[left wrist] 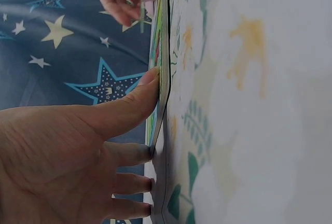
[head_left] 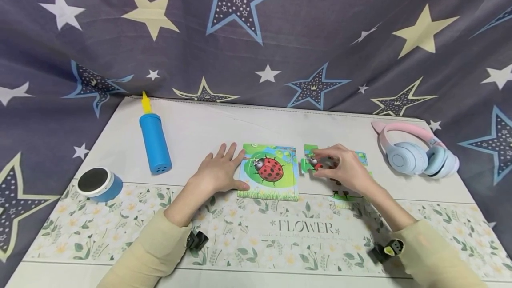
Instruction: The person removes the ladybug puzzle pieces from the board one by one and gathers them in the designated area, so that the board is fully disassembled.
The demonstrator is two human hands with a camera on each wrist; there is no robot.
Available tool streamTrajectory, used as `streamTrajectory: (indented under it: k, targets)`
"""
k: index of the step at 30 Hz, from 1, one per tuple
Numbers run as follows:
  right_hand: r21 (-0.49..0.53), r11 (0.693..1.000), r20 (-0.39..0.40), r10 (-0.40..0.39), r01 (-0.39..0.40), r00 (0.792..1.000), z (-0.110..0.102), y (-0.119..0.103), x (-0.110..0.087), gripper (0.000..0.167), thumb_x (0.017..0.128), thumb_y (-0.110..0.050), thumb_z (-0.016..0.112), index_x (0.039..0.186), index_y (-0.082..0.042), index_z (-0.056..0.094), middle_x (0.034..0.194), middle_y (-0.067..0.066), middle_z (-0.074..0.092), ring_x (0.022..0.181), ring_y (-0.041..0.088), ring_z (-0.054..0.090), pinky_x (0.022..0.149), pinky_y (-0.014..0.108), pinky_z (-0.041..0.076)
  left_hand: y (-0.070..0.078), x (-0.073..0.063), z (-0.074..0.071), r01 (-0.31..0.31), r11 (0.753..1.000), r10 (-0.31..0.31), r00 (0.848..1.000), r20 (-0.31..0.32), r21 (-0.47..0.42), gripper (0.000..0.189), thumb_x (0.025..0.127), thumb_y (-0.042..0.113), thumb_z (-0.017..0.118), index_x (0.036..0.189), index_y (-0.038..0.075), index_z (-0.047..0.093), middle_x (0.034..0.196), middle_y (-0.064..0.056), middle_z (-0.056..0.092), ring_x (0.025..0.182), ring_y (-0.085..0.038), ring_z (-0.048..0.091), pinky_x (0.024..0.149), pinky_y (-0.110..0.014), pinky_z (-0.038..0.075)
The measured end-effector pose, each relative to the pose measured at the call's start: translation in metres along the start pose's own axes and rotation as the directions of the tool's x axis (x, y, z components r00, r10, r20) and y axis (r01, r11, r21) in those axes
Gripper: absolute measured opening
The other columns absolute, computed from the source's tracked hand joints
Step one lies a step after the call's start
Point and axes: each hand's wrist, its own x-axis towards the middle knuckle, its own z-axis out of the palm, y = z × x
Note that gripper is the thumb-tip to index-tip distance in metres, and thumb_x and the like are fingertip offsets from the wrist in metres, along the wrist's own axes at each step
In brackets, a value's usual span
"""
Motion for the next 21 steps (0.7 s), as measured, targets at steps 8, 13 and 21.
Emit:
streamTrajectory:
  k: [8,13,21]
  targets:
    - [-0.012,1.0,0.032,0.015,-0.014,0.999,0.0005,0.0103,-0.0104,0.061,0.075,-0.028,0.093,0.131,-0.014,0.072,0.109,0.0,0.075,0.093,0.017,0.06,0.071,0.026,0.052,0.0012,-0.0001,-0.0008,0.0,1.0,0.0,1.0,0.003,-0.004,0.099,0.091,0.056,0.071,0.166,0.012,0.022,0.174,-0.019,0.01,0.161,-0.043,0.01,0.129,-0.062,0.019]
    - [-0.057,0.998,0.023,-0.02,0.022,1.0,0.0034,0.0115,-0.0111,0.059,0.075,-0.024,0.093,0.129,-0.012,0.073,0.108,0.002,0.076,0.091,0.017,0.058,0.069,0.026,0.047,0.0015,-0.0007,-0.0007,0.003,1.0,-0.003,1.0,0.007,-0.005,0.099,0.092,0.056,0.071,0.166,0.013,0.021,0.174,-0.019,0.009,0.161,-0.043,0.009,0.13,-0.062,0.017]
    - [-0.091,0.995,0.001,-0.051,0.051,0.999,0.0043,0.011,-0.0113,0.058,0.073,-0.021,0.094,0.126,-0.012,0.075,0.107,0.002,0.077,0.093,0.017,0.061,0.069,0.028,0.047,0.0011,0.001,-0.0016,0.006,1.0,-0.006,1.0,0.002,-0.001,0.1,0.091,0.057,0.071,0.166,0.012,0.022,0.174,-0.019,0.01,0.161,-0.042,0.01,0.129,-0.062,0.019]
